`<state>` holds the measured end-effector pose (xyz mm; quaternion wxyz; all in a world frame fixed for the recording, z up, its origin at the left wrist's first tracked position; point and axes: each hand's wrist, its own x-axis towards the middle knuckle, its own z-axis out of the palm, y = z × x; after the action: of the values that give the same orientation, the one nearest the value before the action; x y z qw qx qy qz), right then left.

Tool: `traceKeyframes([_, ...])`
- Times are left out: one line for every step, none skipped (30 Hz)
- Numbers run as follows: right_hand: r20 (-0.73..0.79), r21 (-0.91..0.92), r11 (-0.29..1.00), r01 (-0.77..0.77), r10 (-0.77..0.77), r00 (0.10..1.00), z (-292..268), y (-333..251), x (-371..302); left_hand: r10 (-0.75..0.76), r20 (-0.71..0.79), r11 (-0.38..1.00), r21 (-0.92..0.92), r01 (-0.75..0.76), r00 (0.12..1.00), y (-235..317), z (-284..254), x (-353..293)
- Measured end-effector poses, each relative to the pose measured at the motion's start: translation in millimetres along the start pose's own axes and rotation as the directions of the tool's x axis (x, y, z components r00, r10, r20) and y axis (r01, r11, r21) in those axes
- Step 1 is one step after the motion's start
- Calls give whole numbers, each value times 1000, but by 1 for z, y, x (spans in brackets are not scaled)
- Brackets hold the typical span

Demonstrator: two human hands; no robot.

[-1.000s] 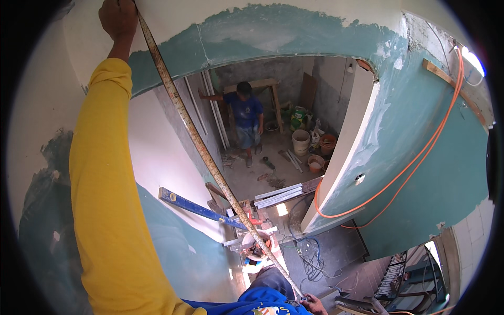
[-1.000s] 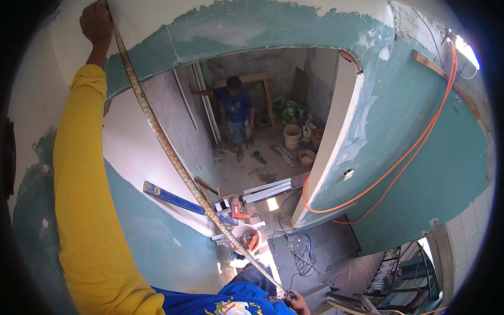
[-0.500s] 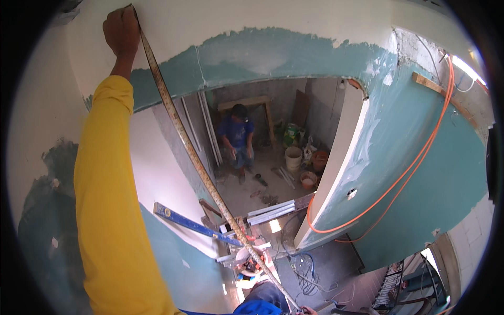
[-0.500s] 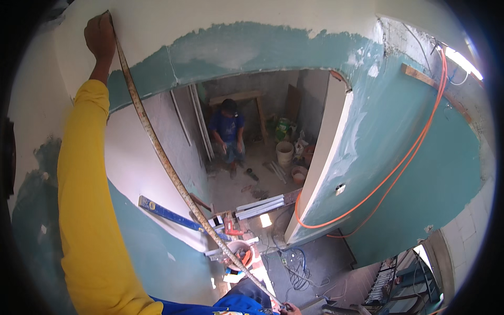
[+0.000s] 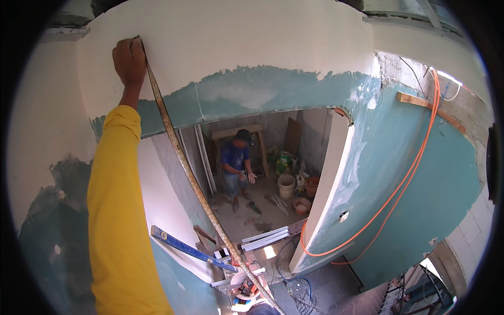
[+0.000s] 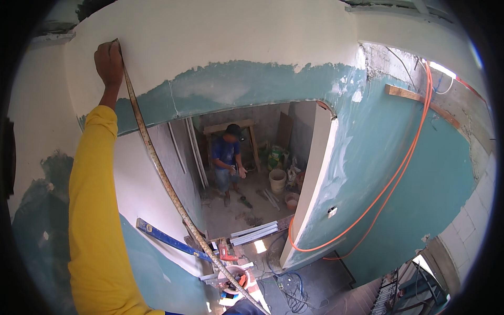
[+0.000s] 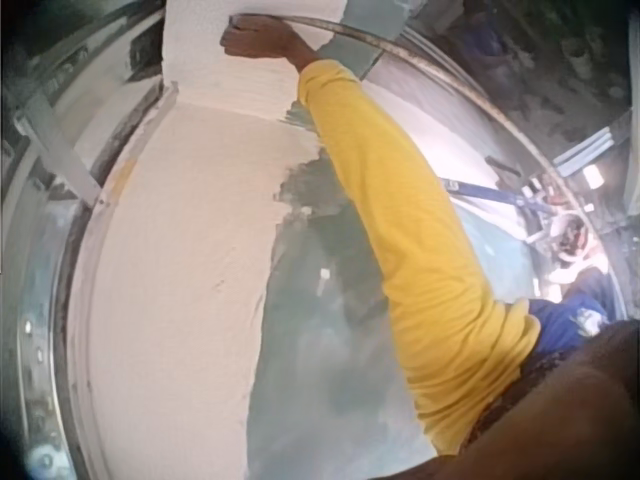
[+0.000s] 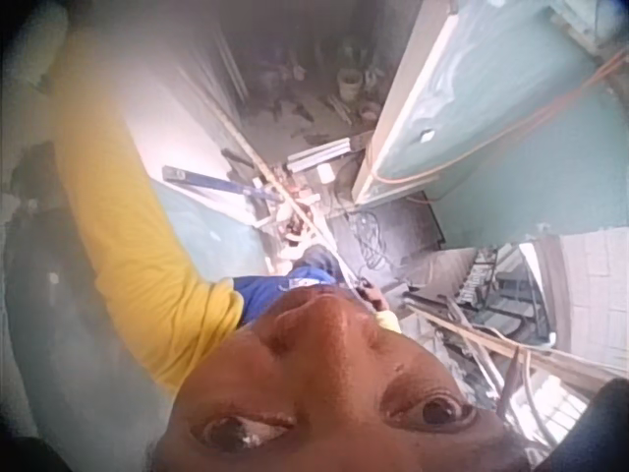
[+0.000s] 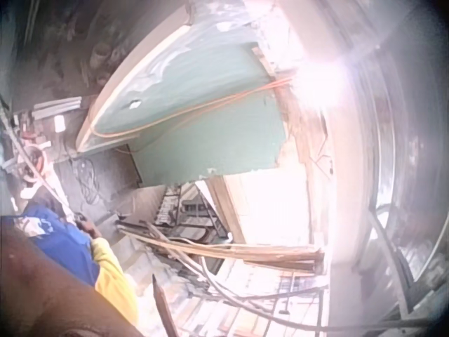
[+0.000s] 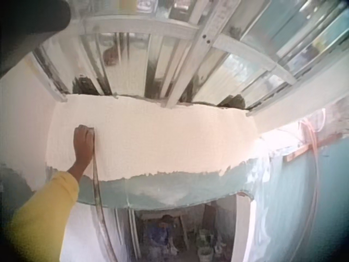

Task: The person hammers nails into a drywall sheet attached to a ceiling framework and then measures the installed section with a tape measure. The person uses a hammer and tape measure to secure and verify the drywall placement.

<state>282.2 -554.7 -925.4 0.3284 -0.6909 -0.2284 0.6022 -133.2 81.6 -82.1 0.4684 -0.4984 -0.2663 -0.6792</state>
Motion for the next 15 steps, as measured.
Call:
traceKeyframes([8, -37, 999, -27, 28, 1000, -3, 10, 8, 2, -6, 1000, -2, -2, 1000, -2, 0, 0])
traceKeyframes([21, -16, 999, -41, 41, 999, -8, 20, 13, 3, -12, 1000, -3, -3, 1000, -4, 0, -1])
traceKeyframes([32, 0, 999, -36, 36, 999, -7, 19, 15, 6, -14, 1000, -4, -6, 1000, -3, 0, -1])
traceKeyframes([40, 16, 999, -29, 28, 999, -8, 16, 19, 8, -15, 1000, -5, -8, 1000, -3, 0, -2])
traceKeyframes([46, 32, 999, -23, 21, 999, -7, 14, 21, 10, -17, 1000, -7, -10, 1000, -2, 1, -1])
traceKeyframes([49, 38, 999, -18, 16, 999, -8, 12, 20, 9, -13, 1000, -4, -9, 1000, -2, 1, -1])
traceKeyframes([51, 45, 999, -13, 11, 999, -8, 10, 20, 9, -8, 1000, -2, -9, 1000, -2, 0, -1])
traceKeyframes([51, 53, 999, -6, 3, 999, -8, 7, 21, 8, -4, 1000, 0, -8, 1000, -1, 0, 0])
traceKeyframes([55, 55, 998, -1, -2, 998, -8, 5, 21, 61, -21, 997, 40, -60, 998, -7, 1, -1])
traceKeyframes([59, 56, 998, 5, -8, 998, -10, 3, 22, 115, -36, 990, 81, -112, 993, -14, 1, 0])
traceKeyframes([65, 55, 998, 9, -12, 998, -10, 1, 24, 170, -49, 979, 122, -163, 984, -20, 2, 0])
traceKeyframes([61, 62, 998, 11, -15, 998, -10, 2, 22, 120, -45, 989, 91, -115, 992, -14, 4, -2])
traceKeyframes([59, 69, 998, 11, -16, 998, -10, 2, 22, 70, -40, 996, 60, -68, 997, -9, 4, -3])
traceKeyframes([57, 77, 997, 12, -16, 998, -9, 3, 21, 20, -32, 999, 30, -19, 999, -4, 6, -3])
traceKeyframes([63, 77, 997, 13, -18, 998, -10, 5, 21, 26, -27, 999, 34, -25, 999, -5, 4, -3])
